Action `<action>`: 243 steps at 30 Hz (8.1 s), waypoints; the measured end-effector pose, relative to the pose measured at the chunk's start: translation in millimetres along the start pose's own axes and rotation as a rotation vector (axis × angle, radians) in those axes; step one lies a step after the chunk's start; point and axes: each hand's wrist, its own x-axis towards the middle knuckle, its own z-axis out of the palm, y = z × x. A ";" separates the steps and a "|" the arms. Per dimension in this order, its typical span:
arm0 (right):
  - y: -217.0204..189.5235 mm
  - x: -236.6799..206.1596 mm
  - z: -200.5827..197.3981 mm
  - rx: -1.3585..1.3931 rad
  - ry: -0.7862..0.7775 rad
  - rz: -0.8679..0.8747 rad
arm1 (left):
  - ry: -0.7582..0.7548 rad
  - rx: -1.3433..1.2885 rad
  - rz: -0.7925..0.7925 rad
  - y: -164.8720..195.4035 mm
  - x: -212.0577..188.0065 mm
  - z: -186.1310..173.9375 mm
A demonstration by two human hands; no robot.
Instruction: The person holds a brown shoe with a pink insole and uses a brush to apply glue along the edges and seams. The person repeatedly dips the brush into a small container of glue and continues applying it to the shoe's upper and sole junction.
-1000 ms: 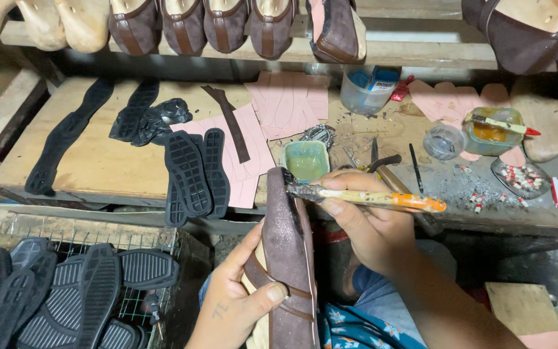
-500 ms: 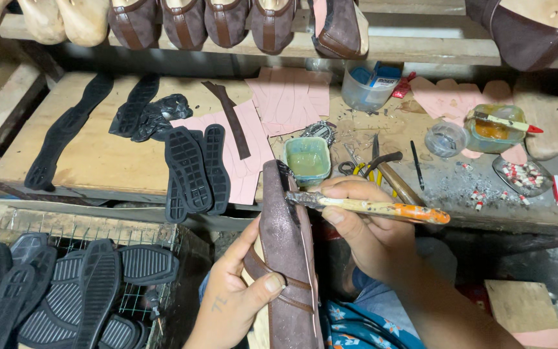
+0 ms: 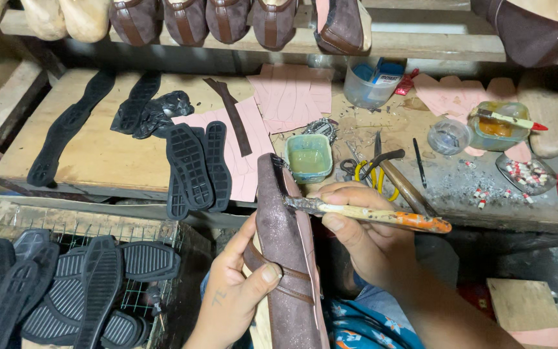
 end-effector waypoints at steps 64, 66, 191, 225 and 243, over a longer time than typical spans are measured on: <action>-19.7 -7.1 2.0 -0.124 -0.112 -0.048 | 0.022 -0.204 -0.003 1.7 6.1 -2.6; -18.3 -9.0 1.8 -0.131 -0.103 -0.046 | 0.022 -0.216 -0.001 2.0 5.8 -2.9; -21.7 3.9 1.5 -0.152 -0.155 -0.070 | -0.011 -0.290 -0.018 -2.6 9.0 -10.2; -17.8 -7.1 3.8 -0.044 -0.134 -0.024 | 0.003 -0.263 0.017 1.8 10.8 -9.8; -21.9 -14.9 3.4 -0.145 -0.219 -0.044 | 0.007 -0.405 -0.016 -9.8 10.5 -16.0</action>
